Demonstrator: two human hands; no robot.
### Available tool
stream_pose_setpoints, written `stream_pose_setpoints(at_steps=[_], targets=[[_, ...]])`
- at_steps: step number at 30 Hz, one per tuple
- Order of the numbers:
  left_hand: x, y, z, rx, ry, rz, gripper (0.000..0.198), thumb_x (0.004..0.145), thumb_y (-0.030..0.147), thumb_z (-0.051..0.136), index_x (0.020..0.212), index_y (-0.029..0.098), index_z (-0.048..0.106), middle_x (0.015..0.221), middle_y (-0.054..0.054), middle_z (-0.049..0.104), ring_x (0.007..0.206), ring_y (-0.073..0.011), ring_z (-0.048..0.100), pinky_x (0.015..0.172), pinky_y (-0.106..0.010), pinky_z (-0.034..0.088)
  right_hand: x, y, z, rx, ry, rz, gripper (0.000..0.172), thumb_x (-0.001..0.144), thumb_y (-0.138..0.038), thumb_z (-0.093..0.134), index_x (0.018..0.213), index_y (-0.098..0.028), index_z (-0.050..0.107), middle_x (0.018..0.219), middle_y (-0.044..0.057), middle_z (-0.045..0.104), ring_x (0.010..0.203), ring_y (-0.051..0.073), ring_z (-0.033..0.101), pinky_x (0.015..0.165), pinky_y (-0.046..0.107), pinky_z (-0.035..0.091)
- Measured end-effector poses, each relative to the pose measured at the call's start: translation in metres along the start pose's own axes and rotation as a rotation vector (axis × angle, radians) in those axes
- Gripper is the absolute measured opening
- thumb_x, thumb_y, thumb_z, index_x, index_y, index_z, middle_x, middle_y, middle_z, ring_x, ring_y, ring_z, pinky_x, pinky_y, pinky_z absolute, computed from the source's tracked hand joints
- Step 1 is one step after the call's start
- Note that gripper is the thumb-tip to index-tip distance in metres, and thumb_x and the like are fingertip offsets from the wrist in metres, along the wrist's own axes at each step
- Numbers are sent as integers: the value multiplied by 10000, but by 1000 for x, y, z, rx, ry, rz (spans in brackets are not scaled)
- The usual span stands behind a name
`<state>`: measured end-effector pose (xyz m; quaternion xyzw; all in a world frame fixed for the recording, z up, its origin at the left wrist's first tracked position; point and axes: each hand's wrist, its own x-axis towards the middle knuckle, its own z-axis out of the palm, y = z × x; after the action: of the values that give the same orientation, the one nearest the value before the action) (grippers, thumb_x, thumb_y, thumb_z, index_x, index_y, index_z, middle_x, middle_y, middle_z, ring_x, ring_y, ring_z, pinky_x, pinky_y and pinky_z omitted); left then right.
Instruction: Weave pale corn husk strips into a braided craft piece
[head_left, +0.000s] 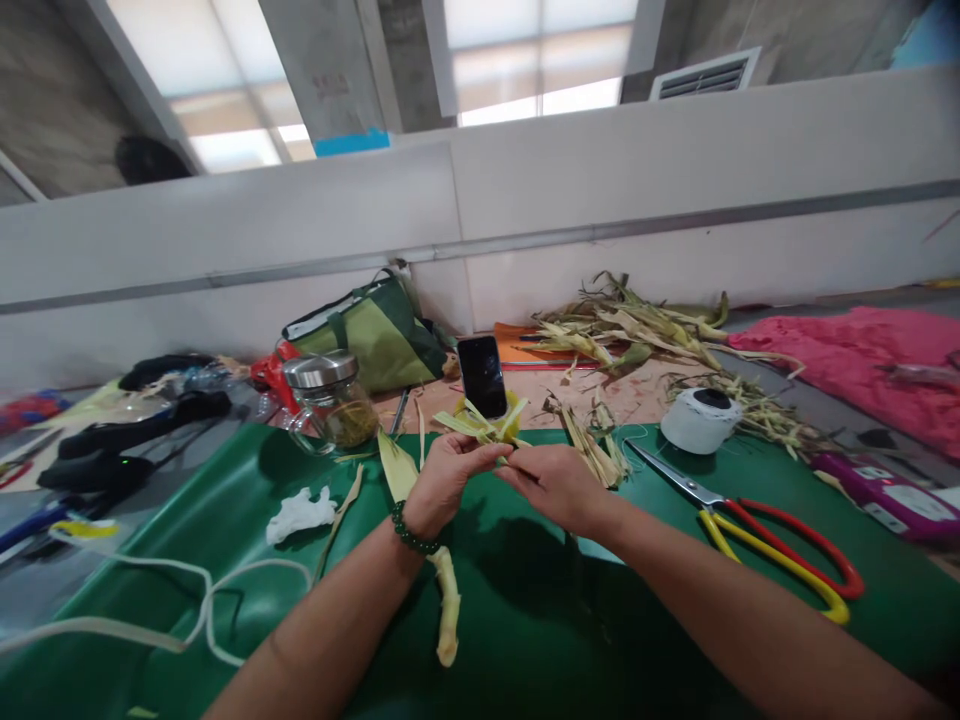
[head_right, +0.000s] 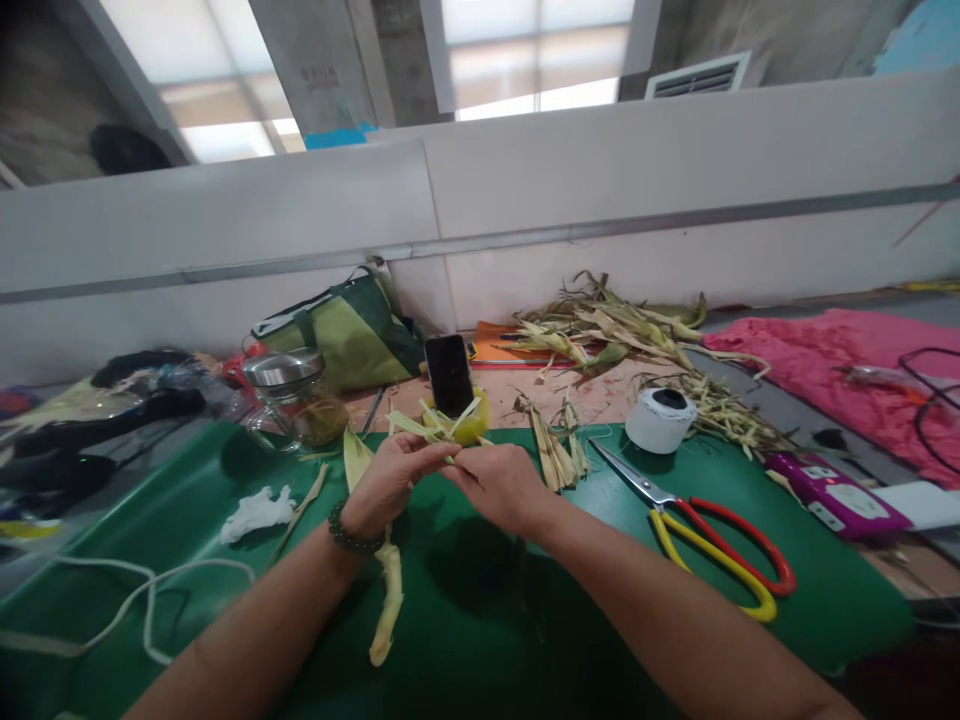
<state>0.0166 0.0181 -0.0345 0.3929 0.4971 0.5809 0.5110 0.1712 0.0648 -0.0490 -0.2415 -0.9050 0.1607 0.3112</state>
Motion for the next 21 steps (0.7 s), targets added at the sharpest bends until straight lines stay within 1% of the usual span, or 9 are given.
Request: stream_pose_setpoints(at_steps=[4,7,10,12,14,16,17,18,21], targets=[[0,-1,-2,-33,70,34,305,512,355,827,685,128,721,704,-54,724,715,-178,656,706,-277,509,-2,-4,1,-22,-38,-5,412,928,-337,406,575,-162,527,536,0,512,526,94,427,541,234,248],[2,2,-5,-51,123,66,306,519,369,824,682,143,697,714,-36,717,735,-173,660,700,-269,517,-3,-3,-9,-29,-106,-69,416,913,-317,433,533,-161,498,510,-6,492,493,83,393,529,237,230],[3,7,-9,-31,114,95,296,536,374,818,646,144,667,672,-22,698,694,-154,652,669,-249,513,-2,1,-20,-6,-188,-104,428,903,-312,454,506,-159,503,479,-12,478,458,75,369,507,240,219],[3,9,-10,20,98,105,281,567,371,804,658,144,665,679,-23,696,696,-155,653,664,-248,513,0,4,-27,43,-120,-84,387,884,-349,498,553,-161,564,507,-7,521,482,84,419,515,233,256],[2,9,-8,98,71,116,252,598,354,787,687,147,673,692,-27,700,714,-166,656,668,-254,513,3,7,-31,80,88,-64,306,857,-390,548,673,-162,636,621,24,600,608,124,517,594,240,340],[0,7,-6,205,23,142,206,613,317,775,686,147,685,678,-32,701,697,-172,650,656,-257,507,6,8,-30,87,271,-39,253,839,-396,582,796,-162,667,769,62,648,777,175,563,720,285,394],[-1,5,-4,266,-14,162,178,617,296,768,670,144,690,662,-34,699,675,-171,642,645,-256,501,7,9,-28,91,302,-22,233,832,-384,597,817,-164,671,814,72,654,831,190,566,764,307,402],[-3,2,-2,320,-56,182,151,623,276,756,648,140,694,647,-37,698,654,-169,632,635,-256,494,8,9,-25,112,283,-3,204,822,-364,616,817,-169,674,837,72,659,854,195,569,784,317,407],[-8,-5,3,433,-169,191,109,648,237,711,639,129,714,634,-38,695,621,-163,602,607,-254,469,9,6,-14,263,170,26,113,781,-272,670,726,-173,666,759,36,659,776,162,581,730,286,421]])
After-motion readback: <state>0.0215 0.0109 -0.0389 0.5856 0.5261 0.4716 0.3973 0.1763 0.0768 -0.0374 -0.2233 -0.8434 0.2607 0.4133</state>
